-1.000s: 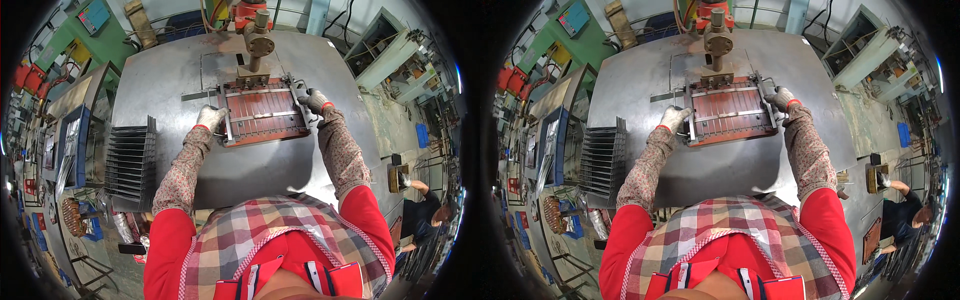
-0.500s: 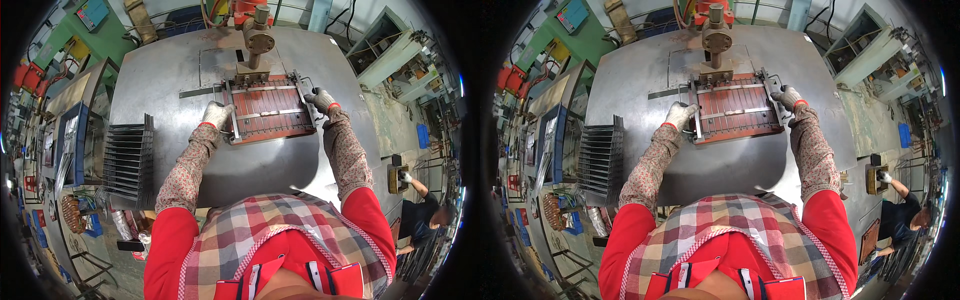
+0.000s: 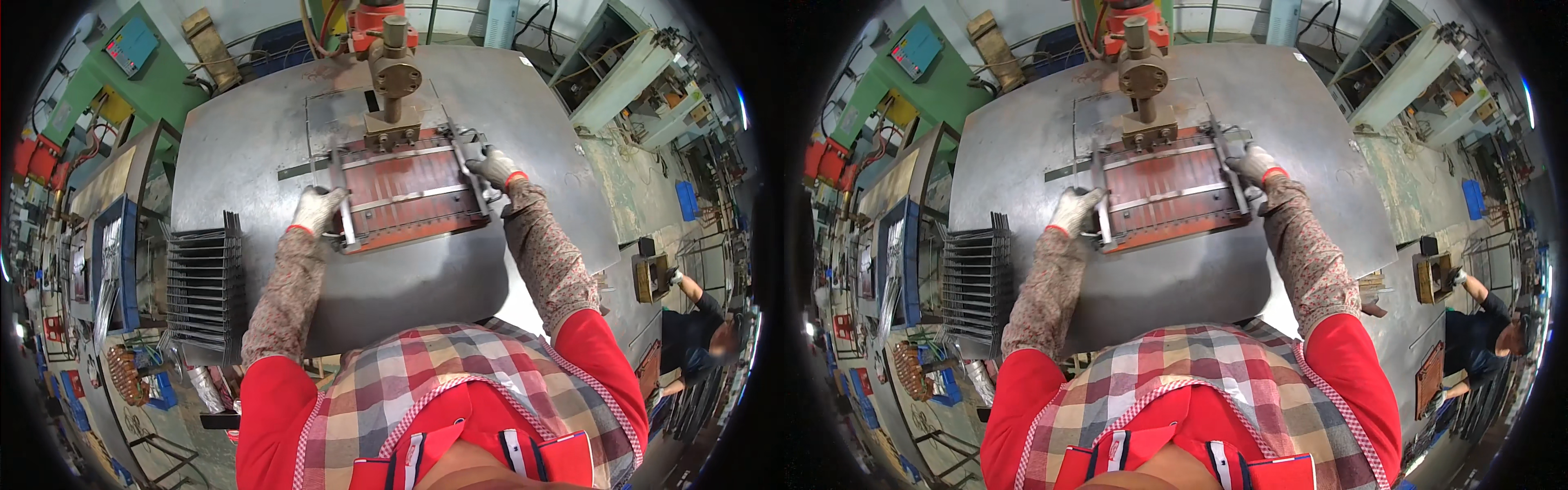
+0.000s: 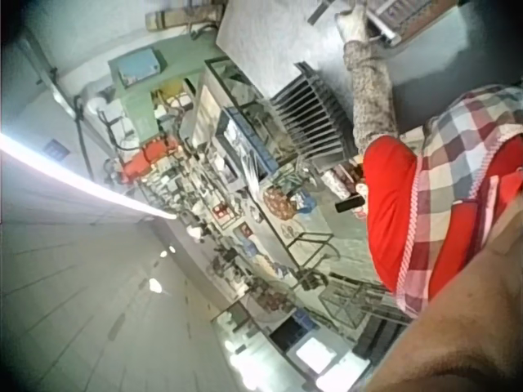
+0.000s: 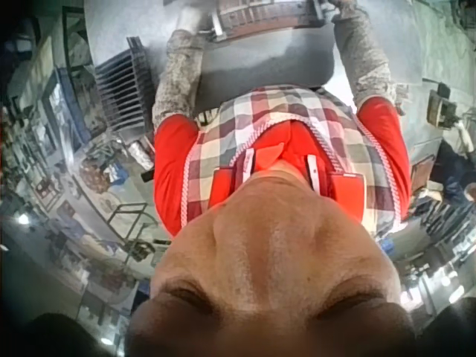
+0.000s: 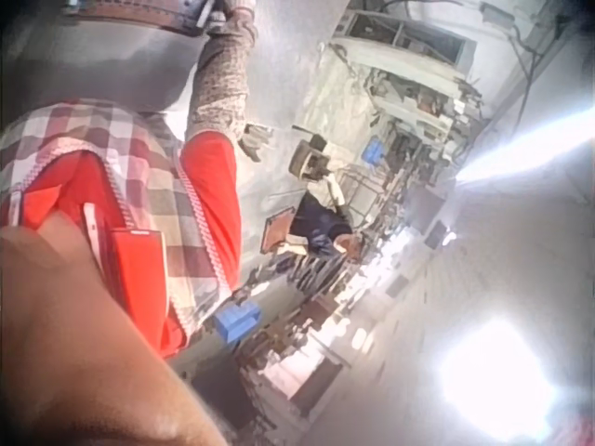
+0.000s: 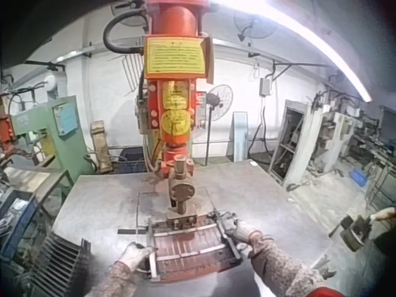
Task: The person loads metal rods and frames into a jig, positions the fixture under a spot welding machine to weld the components together, and stacks the welded metal grates on the table.
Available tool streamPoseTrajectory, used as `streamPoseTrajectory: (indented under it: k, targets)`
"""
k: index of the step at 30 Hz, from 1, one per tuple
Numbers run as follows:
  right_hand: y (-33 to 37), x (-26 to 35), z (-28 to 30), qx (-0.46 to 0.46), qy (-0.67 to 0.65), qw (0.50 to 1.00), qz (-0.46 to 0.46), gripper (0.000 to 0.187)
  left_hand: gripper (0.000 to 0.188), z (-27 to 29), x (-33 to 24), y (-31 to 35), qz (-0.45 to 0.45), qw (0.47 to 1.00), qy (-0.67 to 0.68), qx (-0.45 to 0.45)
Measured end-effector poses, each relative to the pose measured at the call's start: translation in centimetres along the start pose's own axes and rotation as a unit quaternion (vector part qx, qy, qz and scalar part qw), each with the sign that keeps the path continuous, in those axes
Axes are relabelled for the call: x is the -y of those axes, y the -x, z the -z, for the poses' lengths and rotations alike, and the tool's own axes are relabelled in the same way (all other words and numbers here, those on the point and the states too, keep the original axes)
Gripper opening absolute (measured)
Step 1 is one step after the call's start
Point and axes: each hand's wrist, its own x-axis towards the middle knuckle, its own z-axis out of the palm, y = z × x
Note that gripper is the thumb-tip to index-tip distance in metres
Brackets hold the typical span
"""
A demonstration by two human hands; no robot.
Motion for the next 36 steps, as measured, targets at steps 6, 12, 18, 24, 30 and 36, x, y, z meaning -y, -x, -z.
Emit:
streamPoseTrajectory:
  k: [6, 12, 18, 24, 30, 36]
  targets:
    - [0.3, 2.8, -3.4, -0.013, 0.007, 0.997, 0.082, 0.078, 0.023, 3.9, -0.7, 3.1, 0.014, 0.997, 0.055, -0.053]
    - [0.1, 2.6, -3.6, -0.023, -0.002, 0.996, 0.092, 0.078, 0.028, 4.4, 0.4, 2.6, 0.026, 0.994, 0.088, -0.054]
    - [-0.6, 2.1, -3.6, -0.036, -0.051, 0.992, 0.11, 0.079, 0.023, 4.4, 0.8, 3.4, 0.05, 0.96, 0.267, -0.06]
    - [-2.2, 4.2, -2.6, -0.048, -0.067, 0.99, 0.114, 0.078, 0.027, 2.3, 2.2, 2.0, 0.042, 0.901, 0.39, -0.188]
    - [-0.3, 5.4, -2.8, -0.162, -0.063, 0.954, 0.242, 0.079, 0.033, -9.7, -0.2, 7.7, 0.016, 0.839, 0.526, -0.138]
    - [-0.7, 1.7, -3.2, -0.133, -0.016, 0.984, 0.114, 0.084, 0.036, -12.2, -3.6, 13.5, -0.242, 0.934, -0.056, 0.255]
